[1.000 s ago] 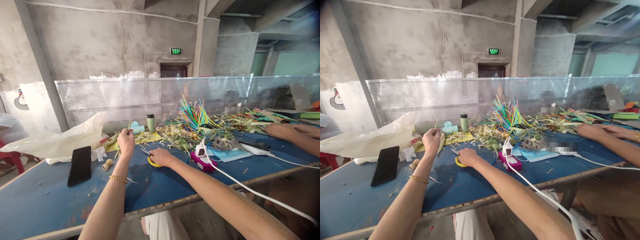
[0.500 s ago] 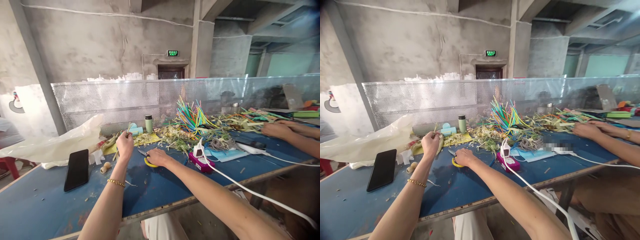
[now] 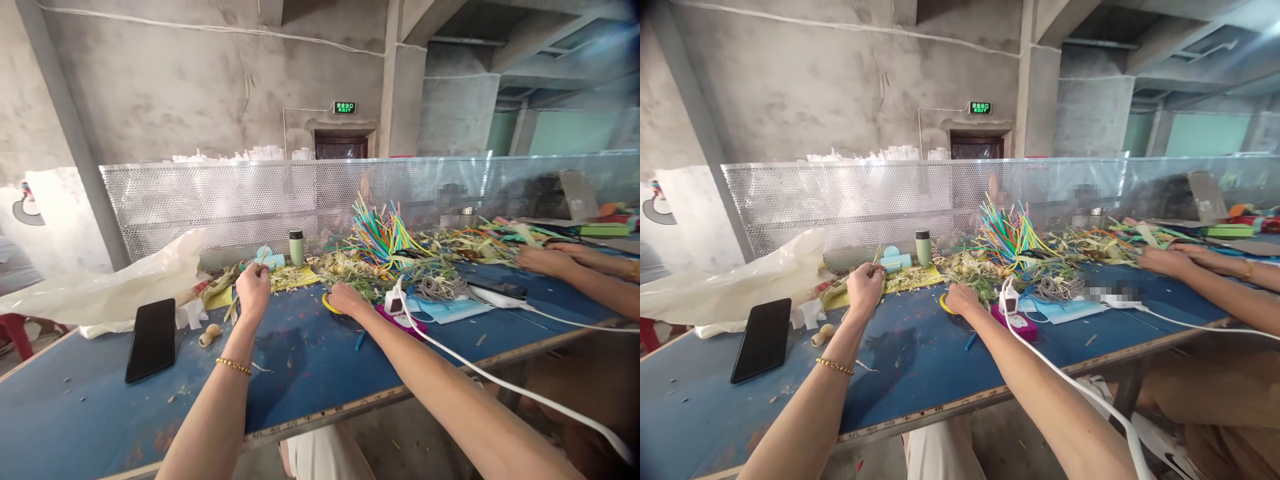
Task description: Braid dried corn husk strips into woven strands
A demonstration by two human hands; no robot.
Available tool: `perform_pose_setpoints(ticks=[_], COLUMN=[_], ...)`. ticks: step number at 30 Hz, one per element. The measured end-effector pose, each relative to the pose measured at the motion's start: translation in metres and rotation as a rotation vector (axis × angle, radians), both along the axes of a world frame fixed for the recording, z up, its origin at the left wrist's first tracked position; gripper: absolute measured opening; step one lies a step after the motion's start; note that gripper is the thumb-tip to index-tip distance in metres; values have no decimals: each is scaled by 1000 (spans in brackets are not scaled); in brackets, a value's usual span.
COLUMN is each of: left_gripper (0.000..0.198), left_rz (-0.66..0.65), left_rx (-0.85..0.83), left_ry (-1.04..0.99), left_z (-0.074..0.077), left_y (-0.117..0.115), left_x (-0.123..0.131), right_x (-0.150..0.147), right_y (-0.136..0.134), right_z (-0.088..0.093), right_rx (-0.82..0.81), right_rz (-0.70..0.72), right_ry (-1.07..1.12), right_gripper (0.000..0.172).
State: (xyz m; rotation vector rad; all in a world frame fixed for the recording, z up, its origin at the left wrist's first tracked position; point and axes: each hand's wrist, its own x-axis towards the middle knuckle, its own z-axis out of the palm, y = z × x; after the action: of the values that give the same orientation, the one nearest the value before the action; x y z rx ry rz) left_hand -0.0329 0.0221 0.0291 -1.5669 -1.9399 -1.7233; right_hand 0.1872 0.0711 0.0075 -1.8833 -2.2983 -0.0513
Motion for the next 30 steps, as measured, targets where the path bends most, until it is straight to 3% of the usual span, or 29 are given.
perform_pose_setpoints(ticks=[7,15,17,20,23,25,30], left_gripper=[27,25,21,25,28,25,20], left_rz=[-8,-56,-197,-580,-927,-1048,-1144], left_rx=[-21,-76,-125,-221,-288,-302,-317], left_ry=[32,32,-67,-426,-785,-877,-871], left_z=[0,-2,-4,-3,0,2,-1], left_y=[-2,0,2,1,-2,-4,-6], left_x=[3,3,5,8,11,12,13], right_x=[-16,17,14,1,-14,-22,-28], right_y=[-26,5,0,-13,-21,-23,-23], right_z=[-13,0,-1,-5,-5,-3,-1], right_rx=[-59,-45,-70,-47,11,22,36], right_rz=[196,-2,60,207,247,246,250], right_ry=[-29,1,5,-7,-75,-117,-165], right_gripper=[40,44,44,39,37,37,37])
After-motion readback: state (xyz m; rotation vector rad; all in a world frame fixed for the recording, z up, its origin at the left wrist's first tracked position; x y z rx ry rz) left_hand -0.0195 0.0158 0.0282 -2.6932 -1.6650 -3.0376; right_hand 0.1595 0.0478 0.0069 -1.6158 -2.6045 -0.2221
